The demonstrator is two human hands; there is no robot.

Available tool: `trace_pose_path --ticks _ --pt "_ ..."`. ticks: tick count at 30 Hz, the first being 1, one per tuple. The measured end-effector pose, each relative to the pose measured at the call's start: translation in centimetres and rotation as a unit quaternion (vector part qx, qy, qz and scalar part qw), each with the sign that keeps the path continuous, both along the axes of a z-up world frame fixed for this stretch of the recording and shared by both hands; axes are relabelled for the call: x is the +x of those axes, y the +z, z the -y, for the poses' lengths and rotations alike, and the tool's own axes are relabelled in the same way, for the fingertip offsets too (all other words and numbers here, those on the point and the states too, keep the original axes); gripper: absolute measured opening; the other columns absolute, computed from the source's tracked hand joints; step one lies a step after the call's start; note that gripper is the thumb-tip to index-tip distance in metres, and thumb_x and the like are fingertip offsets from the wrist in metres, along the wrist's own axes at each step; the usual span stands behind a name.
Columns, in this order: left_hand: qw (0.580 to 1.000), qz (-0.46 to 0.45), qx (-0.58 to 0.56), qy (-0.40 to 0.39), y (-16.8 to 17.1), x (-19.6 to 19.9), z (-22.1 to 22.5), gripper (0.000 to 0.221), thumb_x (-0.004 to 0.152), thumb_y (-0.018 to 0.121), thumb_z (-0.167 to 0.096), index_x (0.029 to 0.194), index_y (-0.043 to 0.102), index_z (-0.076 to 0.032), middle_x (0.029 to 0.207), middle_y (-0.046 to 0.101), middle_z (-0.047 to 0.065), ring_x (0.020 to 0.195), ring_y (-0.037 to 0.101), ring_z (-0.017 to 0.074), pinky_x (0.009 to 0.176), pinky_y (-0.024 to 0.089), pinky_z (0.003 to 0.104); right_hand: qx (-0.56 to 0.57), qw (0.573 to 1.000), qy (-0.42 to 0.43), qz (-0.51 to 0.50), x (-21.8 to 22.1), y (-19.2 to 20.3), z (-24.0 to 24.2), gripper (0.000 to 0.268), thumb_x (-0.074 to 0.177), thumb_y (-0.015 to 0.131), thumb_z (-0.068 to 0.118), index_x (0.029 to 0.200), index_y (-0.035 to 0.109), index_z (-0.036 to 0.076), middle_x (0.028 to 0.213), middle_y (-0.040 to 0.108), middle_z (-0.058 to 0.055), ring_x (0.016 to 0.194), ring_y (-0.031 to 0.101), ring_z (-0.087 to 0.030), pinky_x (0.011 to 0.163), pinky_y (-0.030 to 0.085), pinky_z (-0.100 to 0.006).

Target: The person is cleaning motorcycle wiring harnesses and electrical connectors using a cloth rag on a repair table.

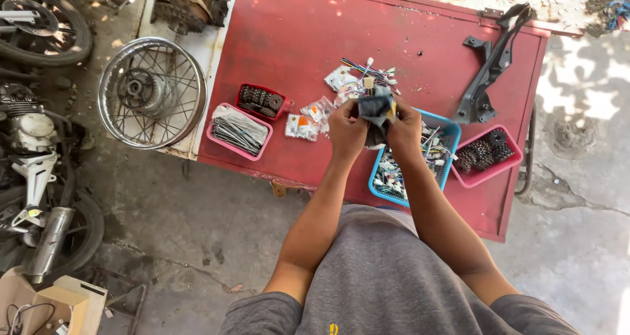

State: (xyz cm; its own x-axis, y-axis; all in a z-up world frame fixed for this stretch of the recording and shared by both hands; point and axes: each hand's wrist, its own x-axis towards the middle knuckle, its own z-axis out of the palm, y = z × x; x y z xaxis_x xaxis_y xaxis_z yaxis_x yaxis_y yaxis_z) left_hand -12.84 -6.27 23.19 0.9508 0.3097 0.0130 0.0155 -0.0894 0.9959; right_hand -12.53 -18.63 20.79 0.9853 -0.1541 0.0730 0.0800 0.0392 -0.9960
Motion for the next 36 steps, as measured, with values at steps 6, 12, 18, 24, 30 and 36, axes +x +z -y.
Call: trace_pose_path --ticks 6,12,18,24,30,36 --pt "0.987 0.101 0.111 -0.053 1.0 0.7 -2.9 0.007 0.084 0.071 -0.018 0.085 0.076 -0.013 0.065 0.068 0.012 0.076 0.072 0.0385 0.071 0.057 0.041 -0.029 0.991 0.047 -0.12 1.6 -0.5 -2.0 0.038 0.103 0.063 0.047 0.087 0.076 0.016 0.071 0.064 -0.003 0.064 0.056 -0.016 0.062 0.051 -0.034" --pt "0.979 0.084 0.124 -0.14 -0.1 2.4 -6.4 0.013 0.074 0.071 -0.02 0.067 0.065 -0.011 0.056 0.061 0.01 0.065 0.07 0.0264 0.065 0.052 0.033 0.107 0.991 -0.045 -0.072 0.6 6.4 -5.4 0.023 0.104 0.068 0.021 0.085 0.072 0.009 0.069 0.061 0.001 0.063 0.054 -0.008 0.062 0.047 -0.021" --pt "0.993 0.061 0.028 -0.096 3.4 4.3 -9.9 0.03 0.103 0.059 -0.034 0.11 0.076 -0.01 0.087 0.074 0.018 0.087 0.072 0.0272 0.084 0.055 0.045 -0.1 0.989 0.104 -0.015 2.7 1.6 -4.5 0.021 0.105 0.064 0.019 0.087 0.073 0.013 0.078 0.064 0.001 0.08 0.054 -0.01 0.081 0.046 -0.031" --pt "0.985 0.0 -0.054 -0.161 3.4 4.2 -9.1 0.017 0.094 0.078 -0.03 0.092 0.081 -0.013 0.075 0.074 0.005 0.079 0.066 0.0102 0.081 0.055 0.031 -0.138 0.987 0.087 -0.004 1.2 5.5 -6.4 0.018 0.103 0.065 0.014 0.096 0.081 0.011 0.074 0.072 -0.008 0.08 0.061 -0.011 0.076 0.051 -0.038" --pt "0.95 -0.019 -0.279 -0.138 2.0 5.6 -7.7 0.022 0.101 0.067 -0.017 0.097 0.076 0.002 0.068 0.07 0.009 0.066 0.069 0.011 0.069 0.057 0.023 -0.16 0.984 0.069 0.04 2.8 5.5 -6.3 0.023 0.099 0.07 0.017 0.078 0.078 0.015 0.057 0.062 -0.004 0.064 0.057 -0.007 0.062 0.048 -0.031" --pt "0.984 -0.025 -0.178 0.018 2.3 8.6 -11.2 0.025 0.104 0.062 -0.031 0.091 0.078 -0.018 0.074 0.07 0.004 0.07 0.06 0.0119 0.071 0.047 0.023 -0.177 0.97 0.159 0.049 0.7 8.2 -6.7 0.034 0.093 0.067 0.011 0.06 0.06 0.009 0.052 0.053 -0.011 0.056 0.051 -0.017 0.057 0.042 -0.037"
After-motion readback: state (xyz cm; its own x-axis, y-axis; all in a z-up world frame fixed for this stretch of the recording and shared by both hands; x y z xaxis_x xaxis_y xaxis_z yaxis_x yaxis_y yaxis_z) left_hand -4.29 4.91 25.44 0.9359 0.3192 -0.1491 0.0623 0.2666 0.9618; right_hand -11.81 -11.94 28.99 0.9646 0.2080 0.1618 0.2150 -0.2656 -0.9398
